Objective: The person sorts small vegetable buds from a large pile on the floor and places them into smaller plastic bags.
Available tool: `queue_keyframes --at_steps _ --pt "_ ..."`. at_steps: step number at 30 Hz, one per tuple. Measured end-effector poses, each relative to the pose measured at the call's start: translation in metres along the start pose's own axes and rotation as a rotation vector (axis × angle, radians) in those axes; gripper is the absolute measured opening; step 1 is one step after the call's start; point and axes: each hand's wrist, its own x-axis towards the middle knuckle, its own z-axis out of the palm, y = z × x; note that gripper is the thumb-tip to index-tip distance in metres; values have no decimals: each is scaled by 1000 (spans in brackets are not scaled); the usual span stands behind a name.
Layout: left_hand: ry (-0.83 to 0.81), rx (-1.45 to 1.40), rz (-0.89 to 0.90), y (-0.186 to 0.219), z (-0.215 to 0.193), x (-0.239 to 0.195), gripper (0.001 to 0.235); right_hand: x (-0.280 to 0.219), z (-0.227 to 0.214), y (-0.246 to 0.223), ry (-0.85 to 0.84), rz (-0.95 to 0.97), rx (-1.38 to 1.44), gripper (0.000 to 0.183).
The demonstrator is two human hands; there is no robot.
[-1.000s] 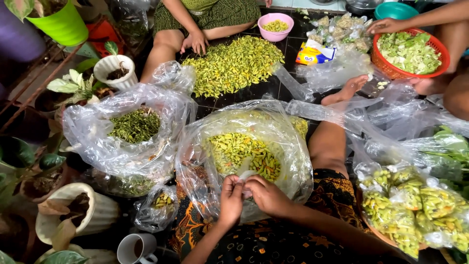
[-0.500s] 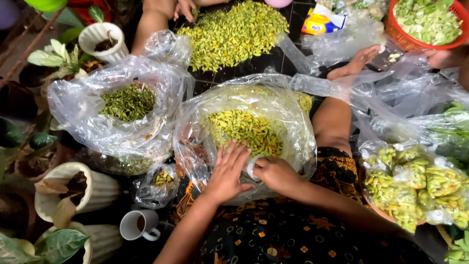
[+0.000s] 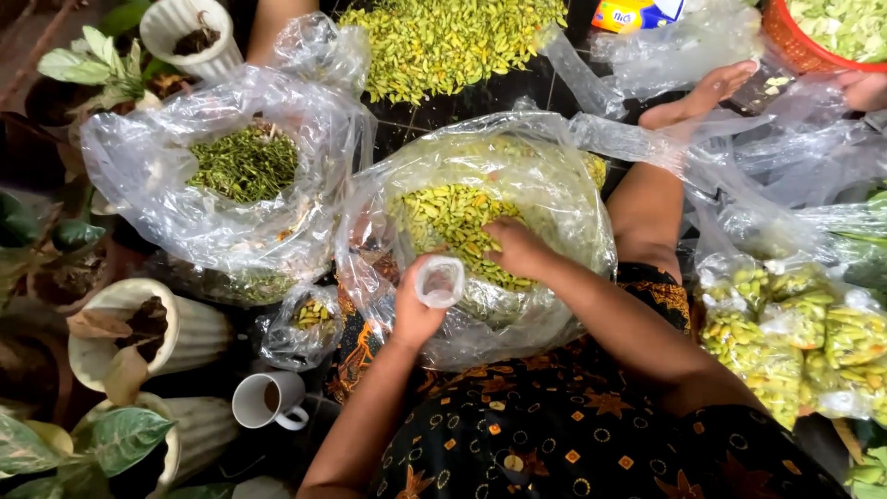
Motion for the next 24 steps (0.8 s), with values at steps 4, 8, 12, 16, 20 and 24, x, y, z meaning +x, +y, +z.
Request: queue_keyframes --at_steps 4,8,12,16,20,24 --pt "13 -55 -46 19 5 6 66 -7 7 -6 -204 90 -320 74" --pt "-5 -203 -127 36 8 15 72 -1 39 29 -124 68 -392 82" --pt "-75 -156 -185 50 14 31 65 -6 34 35 -220 50 -539 80" --pt "-117 -171 -251 52 22 35 64 -1 40 71 -255 26 -695 76" --pt "-119 -178 -282 47 28 34 66 1 51 76 -307 93 -658 69" --pt "-101 -237 -260 43 37 45 67 -7 46 55 -439 166 -521 75"
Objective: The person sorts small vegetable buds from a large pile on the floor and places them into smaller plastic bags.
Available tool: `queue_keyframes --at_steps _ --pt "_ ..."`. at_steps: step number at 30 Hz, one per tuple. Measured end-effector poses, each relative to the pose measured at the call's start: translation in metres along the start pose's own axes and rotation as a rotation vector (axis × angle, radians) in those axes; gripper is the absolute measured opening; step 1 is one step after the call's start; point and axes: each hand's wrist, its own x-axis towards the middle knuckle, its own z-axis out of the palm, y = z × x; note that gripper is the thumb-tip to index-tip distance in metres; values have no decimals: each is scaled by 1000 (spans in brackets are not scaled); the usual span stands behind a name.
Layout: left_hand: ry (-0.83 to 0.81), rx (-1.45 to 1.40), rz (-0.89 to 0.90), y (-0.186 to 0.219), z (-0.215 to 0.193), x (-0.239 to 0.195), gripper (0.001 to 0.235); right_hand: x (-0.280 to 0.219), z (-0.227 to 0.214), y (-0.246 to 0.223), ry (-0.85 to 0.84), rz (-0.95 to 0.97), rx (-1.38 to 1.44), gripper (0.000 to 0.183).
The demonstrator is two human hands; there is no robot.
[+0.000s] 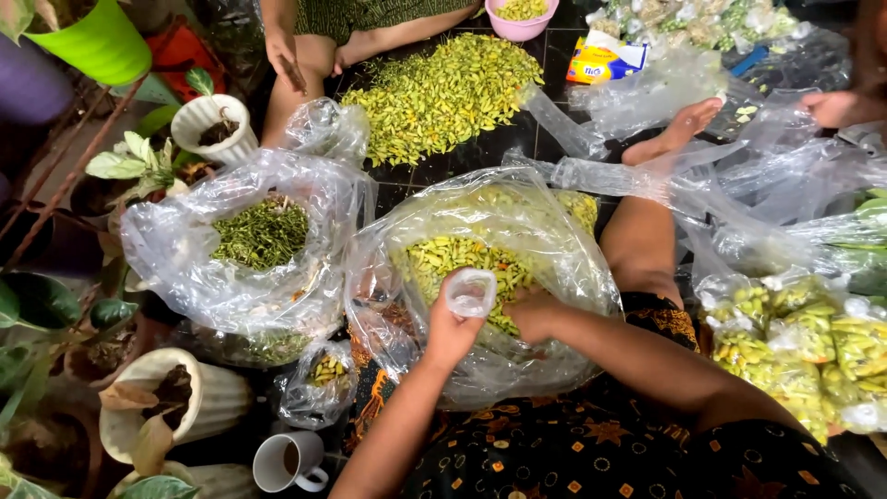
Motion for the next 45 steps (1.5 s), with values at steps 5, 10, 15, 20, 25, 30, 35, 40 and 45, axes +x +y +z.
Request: queue_keyframes --at_steps 5,10,15,20,25,30,35,40,45 --pt "-22 20 30 -25 2 8 60 -9 0 -10 7 10 117 76" --pt "33 26 -22 -49 -1 -4 58 -28 -21 -15 17 -44 164 66" --pt "96 25 -93 -49 -15 -4 58 -22 -22 -5 -1 -49 163 47" --pt "94 65 -110 -29 -29 3 51 -48 -68 -5 5 -116 430 45" --pt "53 121 -122 -30 -26 5 56 -81 -154 -13 135 -94 850 29" --pt "13 118 -63 -43 -6 7 56 -78 -181 -37 364 -265 927 31" --pt "-61 -25 -5 -46 3 12 59 -79 -186 -52 419 -392 646 28" --pt "-109 -266 -39 -62 1 14 69 -106 -184 -64 363 -402 596 22" --pt "-103 -354 -23 -57 7 16 81 -143 -200 -72 326 -421 693 20"
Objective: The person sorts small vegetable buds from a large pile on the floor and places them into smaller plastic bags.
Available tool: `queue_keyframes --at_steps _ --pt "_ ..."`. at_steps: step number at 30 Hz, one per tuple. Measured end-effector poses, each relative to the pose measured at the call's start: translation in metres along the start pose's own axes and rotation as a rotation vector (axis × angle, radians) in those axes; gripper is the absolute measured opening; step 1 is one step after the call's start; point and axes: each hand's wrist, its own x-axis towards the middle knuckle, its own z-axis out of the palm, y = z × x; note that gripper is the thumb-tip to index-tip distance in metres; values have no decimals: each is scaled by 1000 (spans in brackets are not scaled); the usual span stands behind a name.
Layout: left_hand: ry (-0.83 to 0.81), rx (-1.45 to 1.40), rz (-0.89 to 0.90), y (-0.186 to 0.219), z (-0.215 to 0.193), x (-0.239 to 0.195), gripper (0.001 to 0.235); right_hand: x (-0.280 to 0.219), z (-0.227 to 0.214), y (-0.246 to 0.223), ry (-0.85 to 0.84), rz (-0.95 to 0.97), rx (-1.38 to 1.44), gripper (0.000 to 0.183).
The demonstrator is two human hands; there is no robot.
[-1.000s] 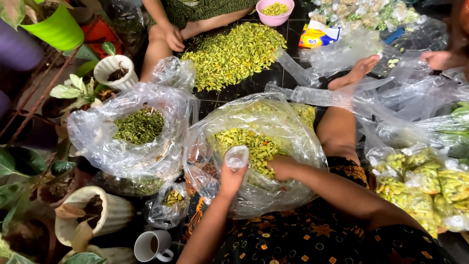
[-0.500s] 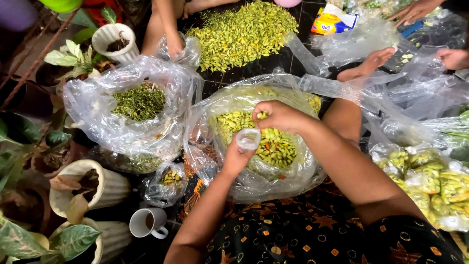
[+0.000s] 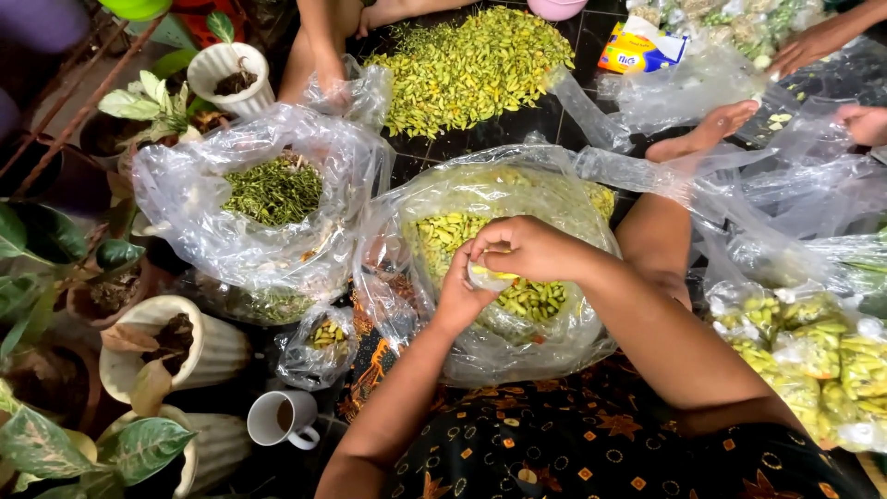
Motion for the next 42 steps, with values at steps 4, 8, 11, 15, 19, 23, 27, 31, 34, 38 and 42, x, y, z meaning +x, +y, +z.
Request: queue_keyframes --at_steps 4,8,11,15,19,23,27,31,34,38,42 --pt "3 -34 22 14 8 0 91 -13 -8 9 147 -96 177 22" --pt "53 -30 37 29 3 -2 95 -23 -2 52 408 -136 291 20" --pt "99 24 62 38 2 -1 94 -33 23 87 426 -30 181 21" --pt "84 45 67 54 8 3 92 -52 70 48 -262 104 -116 58" --pt "111 100 91 66 6 9 90 -45 96 46 -499 216 -261 86" --pt "97 123 89 77 14 11 92 -20 154 136 -368 -99 -725 88" --pt "-33 181 58 90 27 3 93 -17 185 124 -324 -234 -720 77" --pt "-61 194 20 108 43 -3 91 -6 186 119 -216 -236 -530 57" --pt "-73 152 56 107 45 -3 89 -4 175 117 87 -339 -194 35" --pt "-77 121 70 132 51 -2 92 -13 158 121 162 -356 -34 37" --pt "-80 175 144 169 68 -2 88 -31 145 118 342 -360 347 43"
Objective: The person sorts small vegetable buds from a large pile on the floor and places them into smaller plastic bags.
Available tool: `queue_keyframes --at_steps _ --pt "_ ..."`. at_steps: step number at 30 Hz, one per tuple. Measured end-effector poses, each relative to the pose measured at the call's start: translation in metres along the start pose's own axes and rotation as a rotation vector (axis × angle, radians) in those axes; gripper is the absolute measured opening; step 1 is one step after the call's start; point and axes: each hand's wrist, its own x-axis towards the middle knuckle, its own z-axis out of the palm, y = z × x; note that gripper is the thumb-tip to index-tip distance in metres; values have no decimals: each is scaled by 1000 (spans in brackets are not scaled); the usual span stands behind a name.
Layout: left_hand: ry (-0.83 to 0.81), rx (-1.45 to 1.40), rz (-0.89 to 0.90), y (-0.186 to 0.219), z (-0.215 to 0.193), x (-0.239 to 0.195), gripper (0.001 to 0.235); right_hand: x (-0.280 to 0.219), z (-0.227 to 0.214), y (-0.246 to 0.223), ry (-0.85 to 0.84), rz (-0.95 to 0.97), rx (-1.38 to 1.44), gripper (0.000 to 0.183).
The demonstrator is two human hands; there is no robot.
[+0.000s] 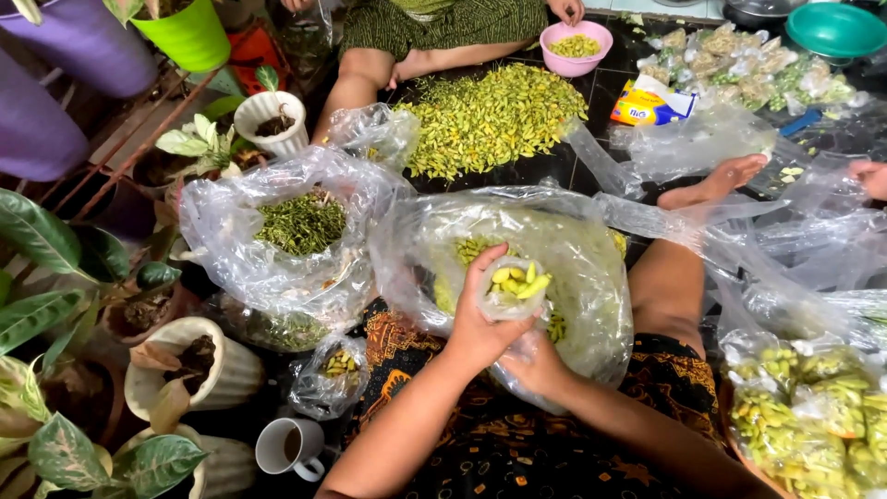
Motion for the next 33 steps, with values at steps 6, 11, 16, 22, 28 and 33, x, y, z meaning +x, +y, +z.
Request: queue_keyframes --at_steps 6,11,16,22,28,33 --pt "-38 -10 25 18 9 1 87 -8 8 -28 -135 -27 111 30" --pt "-16 -65 -165 -22 -15 -8 84 4 11 -42 -809 475 -313 78" --pt "252 37 -211 -83 -67 -24 86 35 -28 -74 -583 212 -289 45" --pt "323 98 -147 -151 -84 -51 89 19 -66 102 -631 490 -1036 57" --pt "364 59 -179 -167 -70 -62 92 55 -63 110 -685 740 -980 57" --pt "288 -67 -140 -146 -54 -38 97 124 -41 113 -537 419 -924 51"
